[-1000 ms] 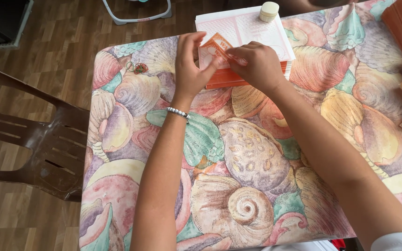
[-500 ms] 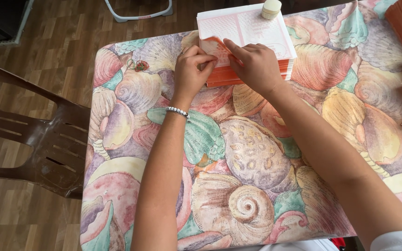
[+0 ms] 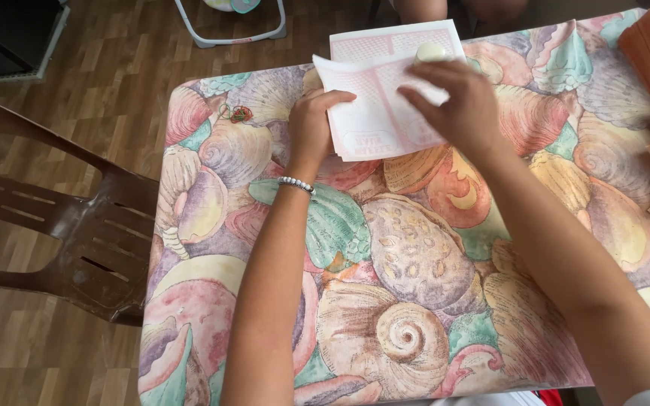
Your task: Folding flat paper sheets into bags and stacking them on a table.
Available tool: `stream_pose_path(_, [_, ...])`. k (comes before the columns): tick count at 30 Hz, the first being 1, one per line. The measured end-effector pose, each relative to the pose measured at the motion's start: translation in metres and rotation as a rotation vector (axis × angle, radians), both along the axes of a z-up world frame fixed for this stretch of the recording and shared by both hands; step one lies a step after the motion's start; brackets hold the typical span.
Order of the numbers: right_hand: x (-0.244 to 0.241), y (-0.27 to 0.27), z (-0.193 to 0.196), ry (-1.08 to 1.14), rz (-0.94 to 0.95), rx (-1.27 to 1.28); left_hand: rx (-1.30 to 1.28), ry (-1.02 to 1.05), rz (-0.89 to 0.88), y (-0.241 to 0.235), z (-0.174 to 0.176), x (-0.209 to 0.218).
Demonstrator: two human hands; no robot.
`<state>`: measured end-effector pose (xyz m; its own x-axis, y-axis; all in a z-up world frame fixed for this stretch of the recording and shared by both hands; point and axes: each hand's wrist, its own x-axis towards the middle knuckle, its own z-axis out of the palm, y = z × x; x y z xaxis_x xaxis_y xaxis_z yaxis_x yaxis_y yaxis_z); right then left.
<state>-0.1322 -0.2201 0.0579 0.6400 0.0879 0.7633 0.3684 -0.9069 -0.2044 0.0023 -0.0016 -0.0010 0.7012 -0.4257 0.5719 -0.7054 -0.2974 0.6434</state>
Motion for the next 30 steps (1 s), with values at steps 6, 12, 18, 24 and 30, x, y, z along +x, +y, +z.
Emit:
stream_pose_path(6, [0.056,-0.046,-0.023,0.097,-0.200,-0.128,0.010,-0.075,-0.015,-0.001,-0.005,0.005])
stream_pose_path(12, [0.104,-0.100,-0.045,0.043,-0.143,0.007,0.003,-0.104,-0.058,0.000,0.000,0.001])
stream_pose_path(18, [0.045,-0.063,-0.006,-0.094,-0.092,0.274,-0.141,-0.187,-0.095,0.007,0.016,-0.007])
stream_pose_path(24, [-0.046,-0.037,0.019,0.286,0.283,0.883,-0.265,-0.198,-0.260,0.002,0.061,-0.057])
stream_pose_path(30, [-0.109,-0.060,-0.020,0.485,0.156,1.464,-0.220,-0.060,-0.497,-0.009,0.064,-0.096])
